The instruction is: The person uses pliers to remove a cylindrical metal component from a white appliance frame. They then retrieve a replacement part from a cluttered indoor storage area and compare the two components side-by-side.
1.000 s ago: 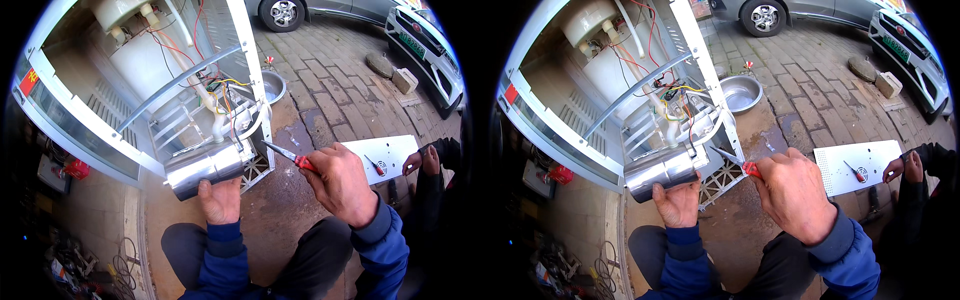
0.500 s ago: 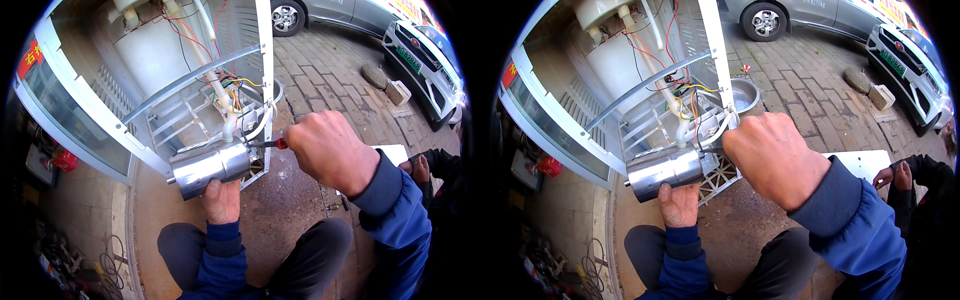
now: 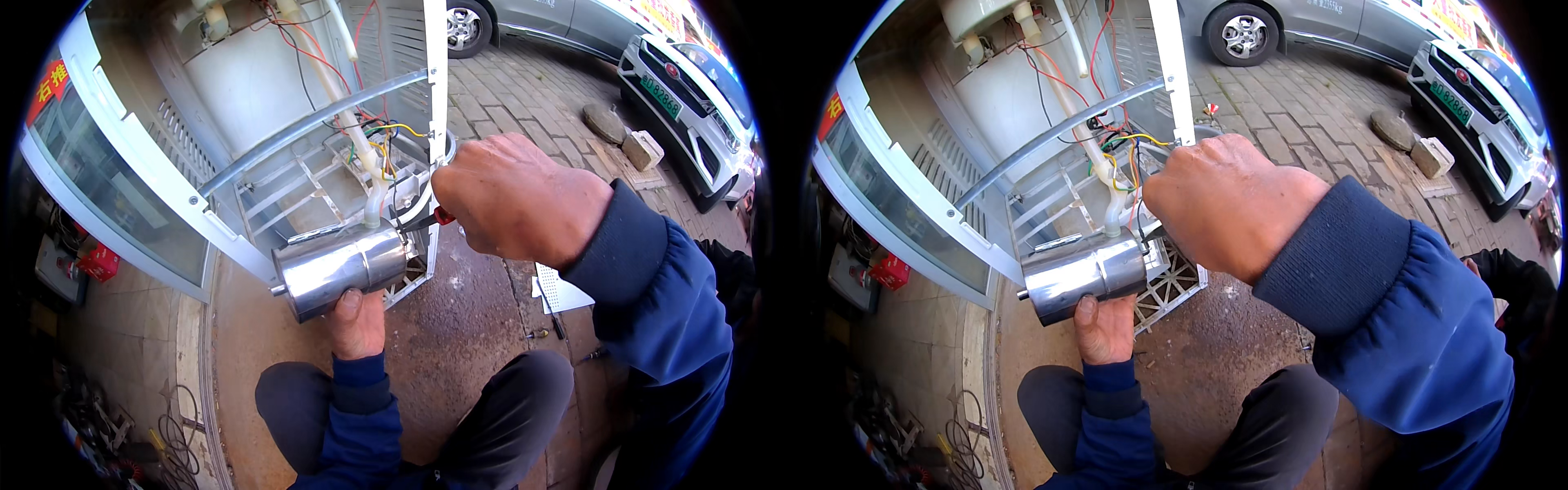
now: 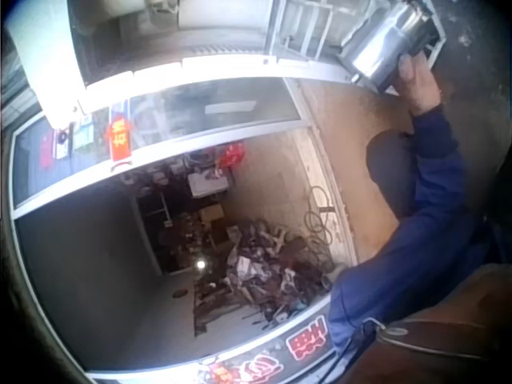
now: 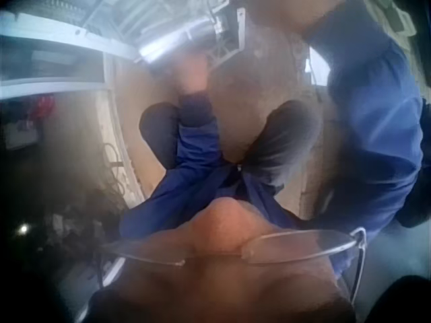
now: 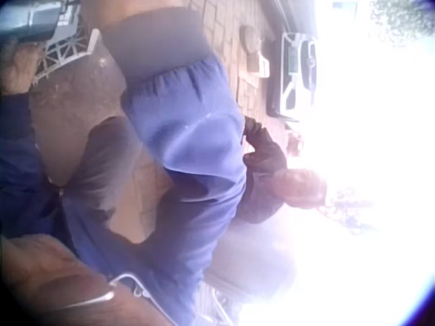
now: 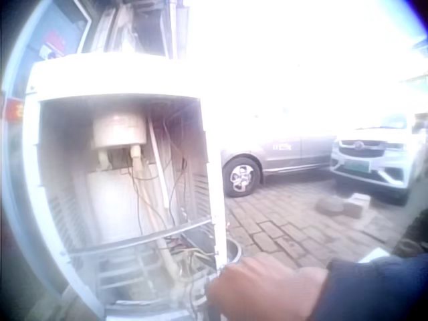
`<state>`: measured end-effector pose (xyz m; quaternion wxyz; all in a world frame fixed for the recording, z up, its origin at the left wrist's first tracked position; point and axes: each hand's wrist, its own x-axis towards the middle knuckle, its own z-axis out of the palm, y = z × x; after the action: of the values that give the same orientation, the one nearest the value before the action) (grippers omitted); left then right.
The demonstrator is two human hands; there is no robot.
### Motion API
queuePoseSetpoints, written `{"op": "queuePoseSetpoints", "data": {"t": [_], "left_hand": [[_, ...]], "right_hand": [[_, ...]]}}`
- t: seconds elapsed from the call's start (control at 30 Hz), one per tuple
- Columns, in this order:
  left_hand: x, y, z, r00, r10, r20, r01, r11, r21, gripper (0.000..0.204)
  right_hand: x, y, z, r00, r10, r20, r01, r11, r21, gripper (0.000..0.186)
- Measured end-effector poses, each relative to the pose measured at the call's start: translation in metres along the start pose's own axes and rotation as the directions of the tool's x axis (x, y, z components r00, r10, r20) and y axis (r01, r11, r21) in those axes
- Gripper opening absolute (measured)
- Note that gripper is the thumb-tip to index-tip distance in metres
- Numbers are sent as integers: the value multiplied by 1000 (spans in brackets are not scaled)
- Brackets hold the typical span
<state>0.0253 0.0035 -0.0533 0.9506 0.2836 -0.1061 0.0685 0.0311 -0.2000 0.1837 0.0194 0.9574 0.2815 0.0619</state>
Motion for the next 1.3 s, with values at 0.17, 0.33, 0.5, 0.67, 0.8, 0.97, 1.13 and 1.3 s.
{"op": "queuePoseSetpoints", "data": {"t": [0.17, 0.33, 0.5, 0.67, 0.8, 0.97, 1.13, 1.3], "left_hand": [[3, 2, -2, 998, 61, 22, -62, 996, 62, 78], [5, 12, 6, 998, 28, 58, -35, 990, 136, 76], [14, 51, 23, 996, 54, 73, -81, 892, 445, 73], [21, 74, 69, 994, 40, 104, -93, 807, 583, 55], [33, 94, 76, 988, -31, 150, -87, 691, 718, 42], [38, 82, 66, 993, 88, 82, -120, 688, 716, 43], [50, 102, 52, 988, -75, 138, -75, 547, 834, 51], [46, 102, 61, 987, -107, 116, -23, 630, 776, 60]], "right_hand": [[19, 6, -1, 993, -35, 113, 39, 999, -36, 10], [15, 11, -4, 982, -19, 189, 23, 1000, -18, 15], [8, 25, 18, 975, 33, 219, -75, 979, 188, 18], [-7, 34, 45, 972, 67, 227, -151, 914, 377, 23], [-1, 34, 64, 988, 16, 154, -90, 869, 487, 24], [-1, 32, 57, 972, 4, 235, -127, 850, 511, 30], [7, 31, 52, 955, 2, 296, -151, 864, 481, 32], [9, 26, 34, 957, -24, 288, -113, 886, 451, 29]]}}
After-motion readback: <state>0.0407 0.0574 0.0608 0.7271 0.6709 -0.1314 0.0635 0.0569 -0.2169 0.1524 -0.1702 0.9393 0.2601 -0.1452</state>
